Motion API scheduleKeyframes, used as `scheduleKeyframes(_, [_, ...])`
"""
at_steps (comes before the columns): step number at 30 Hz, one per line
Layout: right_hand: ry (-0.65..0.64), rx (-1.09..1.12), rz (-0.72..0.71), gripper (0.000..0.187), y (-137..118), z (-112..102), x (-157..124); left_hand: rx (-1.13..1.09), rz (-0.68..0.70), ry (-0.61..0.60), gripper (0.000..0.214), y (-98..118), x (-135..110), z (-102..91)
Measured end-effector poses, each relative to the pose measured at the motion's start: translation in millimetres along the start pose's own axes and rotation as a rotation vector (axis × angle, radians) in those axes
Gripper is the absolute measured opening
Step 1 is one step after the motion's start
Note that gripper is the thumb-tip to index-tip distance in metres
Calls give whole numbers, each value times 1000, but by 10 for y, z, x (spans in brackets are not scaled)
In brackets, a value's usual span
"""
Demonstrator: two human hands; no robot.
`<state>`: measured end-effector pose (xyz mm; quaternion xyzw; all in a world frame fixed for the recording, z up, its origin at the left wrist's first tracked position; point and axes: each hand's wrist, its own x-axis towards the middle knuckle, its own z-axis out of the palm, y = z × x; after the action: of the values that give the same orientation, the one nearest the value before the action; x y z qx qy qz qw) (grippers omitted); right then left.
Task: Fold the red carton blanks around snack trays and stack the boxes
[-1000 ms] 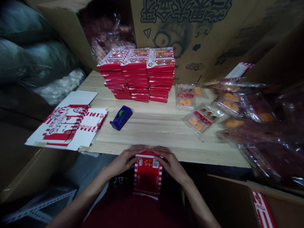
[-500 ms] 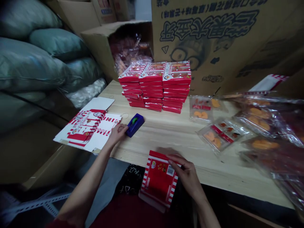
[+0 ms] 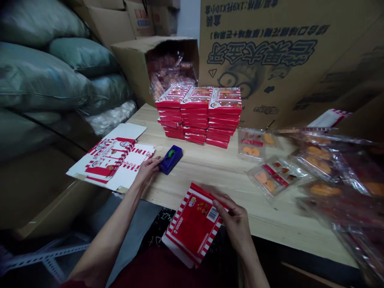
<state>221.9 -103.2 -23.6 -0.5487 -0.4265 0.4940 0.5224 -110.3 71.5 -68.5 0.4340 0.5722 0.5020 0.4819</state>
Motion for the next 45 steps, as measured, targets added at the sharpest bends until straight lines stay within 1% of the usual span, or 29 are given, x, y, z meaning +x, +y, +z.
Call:
scheduleKeyframes(3, [-2,41,56,30,68,61,22,-28,8,15,39,-56,-124,-17])
scheduleKeyframes(5, [0,57,39,29,82,94,58,-8,33,44,35,-134,-191,-30])
scheduleKeyframes(8, [24,40,-48,25,26,132,120,55,66,109,30,-236,-275,-69])
scheduleKeyframes(10, [72,-14,-134,23,-74,150,142,88,80,141,29,-217,-344,-77])
scheduleKeyframes(11, [108,-55,-198,23,-141,160,144,93,86,145,28,-163,-396,-61])
scheduleKeyframes(13, [185,-155,-359,21,-292,194,127,79,97,130,29,46,-560,33])
scheduleKeyframes(15, [233,-261,-514,23,-436,254,91,41,117,91,31,374,-823,208])
scheduleKeyframes(18, [212,-407,-682,33,-559,375,32,-52,200,-6,21,938,-1334,549])
scheduleKeyframes(20, [171,-488,-786,41,-554,445,4,-175,221,-78,18,1214,-1626,770])
scheduleKeyframes(21, [155,-525,-827,46,-531,471,-5,-237,199,-119,31,1293,-1726,864])
scheduleKeyframes(23, [141,-587,-877,52,-463,503,-14,-333,121,-190,70,1328,-1819,1008])
scheduleKeyframes(24, [144,-610,-890,54,-428,511,-15,-366,81,-209,86,1294,-1820,1056])
scheduleKeyframes(25, [148,-625,-901,56,-397,515,-16,-389,49,-215,95,1237,-1801,1090])
scheduleKeyframes(26, [154,-631,-914,58,-372,517,-17,-406,27,-213,98,1169,-1771,1114])
scheduleKeyframes(28, [167,-625,-938,63,-344,513,-15,-427,-6,-212,95,1038,-1710,1139])
scheduleKeyframes(30, [161,-626,-939,66,-340,497,-6,-446,-34,-228,91,957,-1676,1153])
scheduleKeyframes(33, [112,-651,-913,65,-373,462,26,-452,-61,-271,90,948,-1656,1162])
scheduleKeyframes(35, [66,-648,-898,63,-420,447,49,-402,-62,-296,89,987,-1622,1146])
scheduleKeyframes(37, [23,-599,-871,60,-491,449,55,-264,-8,-293,79,1034,-1554,1096])
scheduleKeyframes(39, [4,-530,-809,55,-584,462,40,-47,124,-258,63,1079,-1462,1018])
scheduleKeyframes(41, [23,-465,-717,45,-692,464,13,153,276,-206,54,1108,-1369,935])
scheduleKeyframes(42, [43,-434,-666,41,-743,455,2,227,327,-192,51,1112,-1328,900])
scheduleKeyframes(45, [108,-330,-552,31,-836,378,11,347,389,-202,39,1054,-1234,843])
